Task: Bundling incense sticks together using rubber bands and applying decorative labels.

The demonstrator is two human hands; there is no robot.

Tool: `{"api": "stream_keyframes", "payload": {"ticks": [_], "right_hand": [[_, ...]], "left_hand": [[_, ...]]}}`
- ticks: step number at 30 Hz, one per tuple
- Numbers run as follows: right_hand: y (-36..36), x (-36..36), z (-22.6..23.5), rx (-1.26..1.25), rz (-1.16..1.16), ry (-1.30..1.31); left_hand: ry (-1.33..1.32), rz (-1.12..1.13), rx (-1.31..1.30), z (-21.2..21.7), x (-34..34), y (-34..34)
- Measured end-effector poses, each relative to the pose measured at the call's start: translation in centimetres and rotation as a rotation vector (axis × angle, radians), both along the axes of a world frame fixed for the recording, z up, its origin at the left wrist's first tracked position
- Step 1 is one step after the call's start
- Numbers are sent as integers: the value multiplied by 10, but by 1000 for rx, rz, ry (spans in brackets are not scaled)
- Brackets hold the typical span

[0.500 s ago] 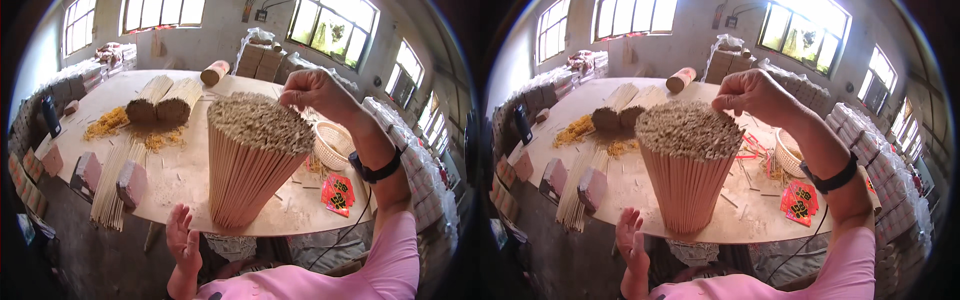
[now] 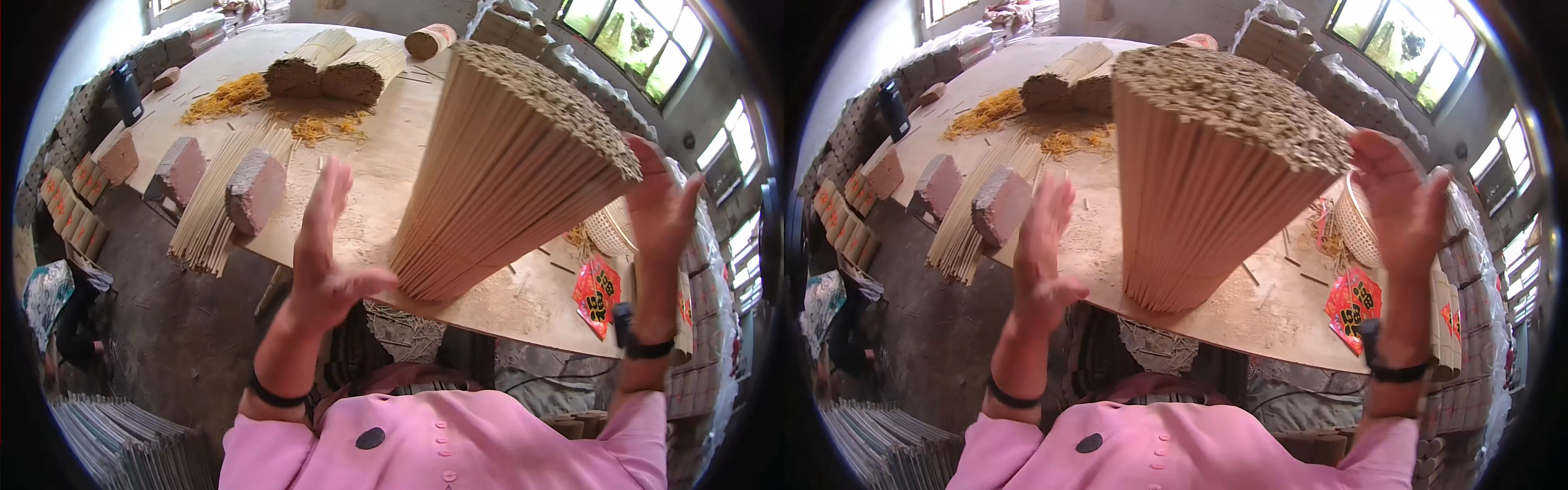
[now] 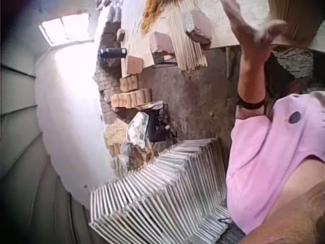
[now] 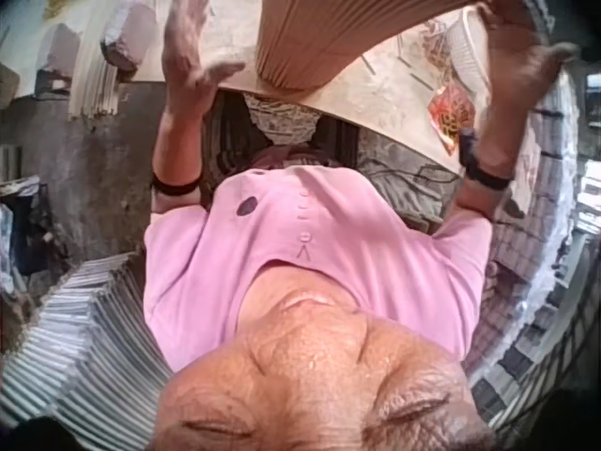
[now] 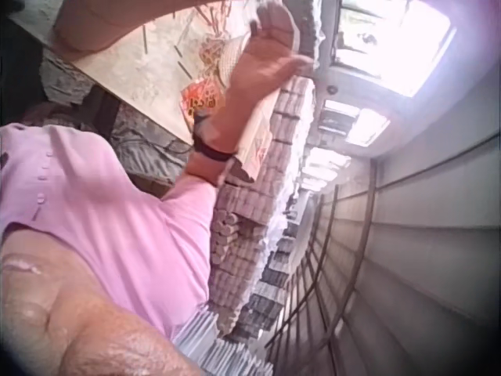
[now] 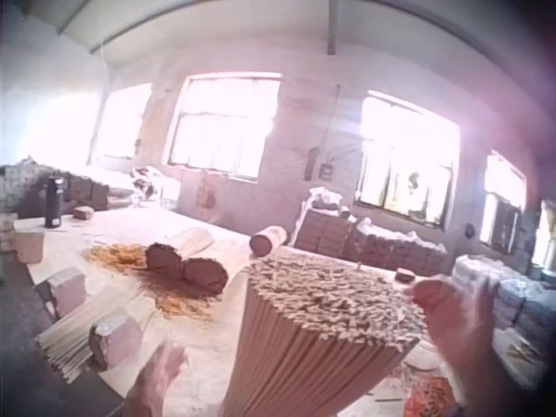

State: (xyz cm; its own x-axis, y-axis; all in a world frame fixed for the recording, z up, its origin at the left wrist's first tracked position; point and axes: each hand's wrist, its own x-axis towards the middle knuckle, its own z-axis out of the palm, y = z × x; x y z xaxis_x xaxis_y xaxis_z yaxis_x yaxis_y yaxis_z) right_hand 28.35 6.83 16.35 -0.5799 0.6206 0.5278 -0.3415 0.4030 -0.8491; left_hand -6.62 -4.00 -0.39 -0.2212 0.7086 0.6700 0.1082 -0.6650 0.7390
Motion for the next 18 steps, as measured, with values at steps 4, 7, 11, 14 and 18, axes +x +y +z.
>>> {"api": "stream_keyframes", "payload": {"ticks": [4, 7, 11, 14, 18], "right_hand": [[-26, -67, -83, 103, -371, 34], [-31, -101, -101, -13, -247, 151], [-24, -100, -79, -82, -195, 108], [-17, -96, -76, -89, -140, 106], [-12, -97, -103, 38, -190, -2]], "left_hand": [[-26, -345, 60, 36, 13, 69], [-3, -414, -120, 53, 25, 81], [482, -113, 149, 59, 25, 70], [105, -314, -42, 42, 26, 73], [1, -582, -90, 12, 23, 90]]}}
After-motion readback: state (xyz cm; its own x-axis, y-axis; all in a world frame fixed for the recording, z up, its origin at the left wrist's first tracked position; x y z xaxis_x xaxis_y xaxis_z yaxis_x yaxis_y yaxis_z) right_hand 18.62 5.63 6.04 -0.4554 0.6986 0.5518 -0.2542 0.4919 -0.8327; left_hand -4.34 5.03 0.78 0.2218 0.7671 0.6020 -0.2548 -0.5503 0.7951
